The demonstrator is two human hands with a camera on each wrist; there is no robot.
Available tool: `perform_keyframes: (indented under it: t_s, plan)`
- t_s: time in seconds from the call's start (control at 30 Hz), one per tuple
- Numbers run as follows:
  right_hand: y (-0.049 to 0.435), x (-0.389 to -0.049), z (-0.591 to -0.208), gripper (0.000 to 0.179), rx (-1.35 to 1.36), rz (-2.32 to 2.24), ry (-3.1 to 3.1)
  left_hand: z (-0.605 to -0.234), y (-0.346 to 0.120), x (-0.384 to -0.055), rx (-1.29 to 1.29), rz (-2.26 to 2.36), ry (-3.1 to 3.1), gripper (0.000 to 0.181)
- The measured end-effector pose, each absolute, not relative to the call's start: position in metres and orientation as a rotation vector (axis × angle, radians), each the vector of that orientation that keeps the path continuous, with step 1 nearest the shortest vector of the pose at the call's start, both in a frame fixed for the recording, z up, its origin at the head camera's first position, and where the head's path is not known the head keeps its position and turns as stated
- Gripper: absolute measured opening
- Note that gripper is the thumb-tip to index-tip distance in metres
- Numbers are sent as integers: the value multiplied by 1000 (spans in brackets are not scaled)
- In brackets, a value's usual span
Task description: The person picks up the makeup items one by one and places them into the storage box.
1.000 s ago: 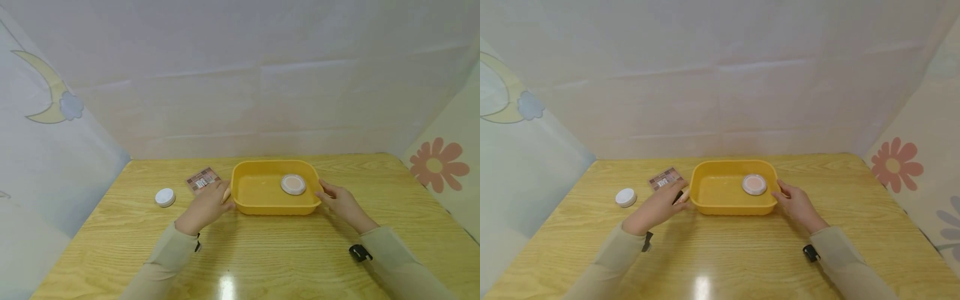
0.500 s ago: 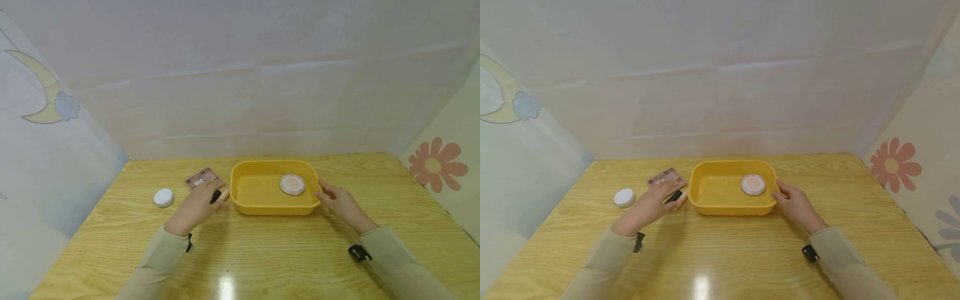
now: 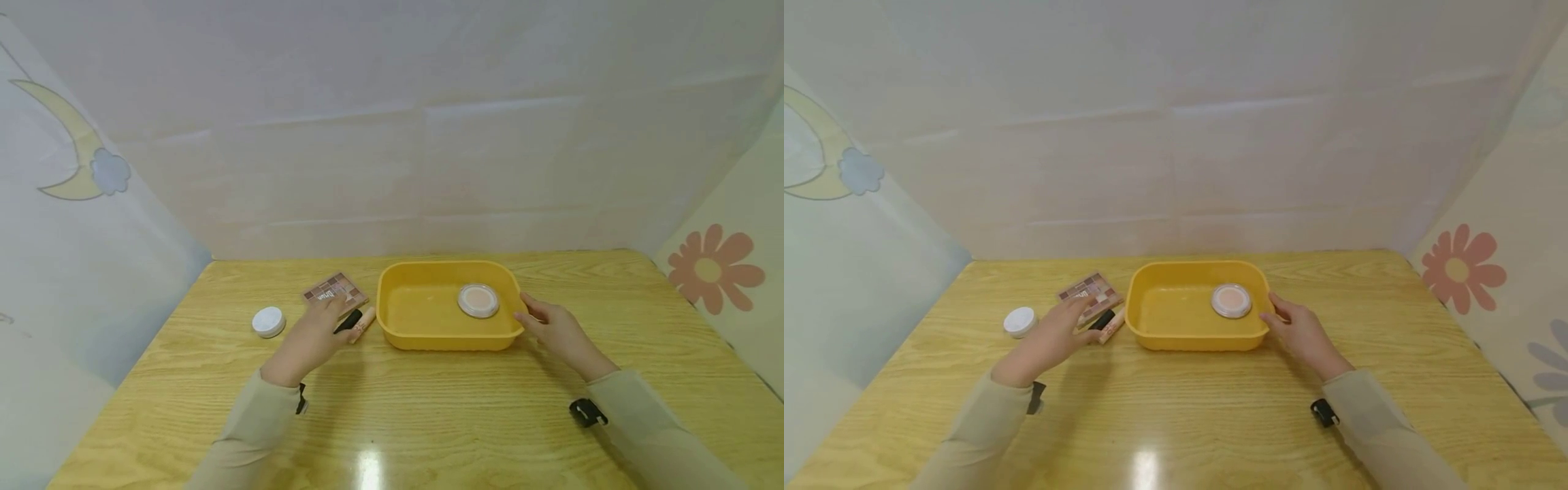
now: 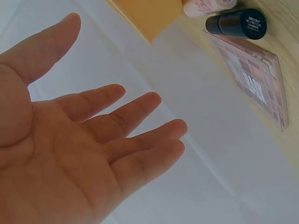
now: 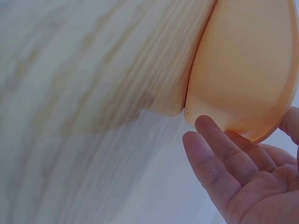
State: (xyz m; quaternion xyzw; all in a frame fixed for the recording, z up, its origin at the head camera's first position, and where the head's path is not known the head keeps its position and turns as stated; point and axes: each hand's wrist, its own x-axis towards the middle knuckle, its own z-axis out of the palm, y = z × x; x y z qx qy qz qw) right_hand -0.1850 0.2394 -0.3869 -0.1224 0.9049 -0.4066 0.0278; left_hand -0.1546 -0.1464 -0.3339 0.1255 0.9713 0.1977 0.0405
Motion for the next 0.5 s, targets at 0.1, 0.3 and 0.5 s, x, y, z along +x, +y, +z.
perform_keyframes:
  t_s: [0.1, 0.3, 0.5]
  plan:
    - [240, -185, -387, 60, -377, -1250, 2803, -333, -149, -154, 368, 590, 2987, 68]
    - [240, -186, -388, 58, -387, -1215, 2835, -333, -154, -153, 317, 599, 2987, 67]
    - [240, -186, -388, 59, -389, -1209, 2837, -333, -159, -151, 303, 569, 3001, 66]
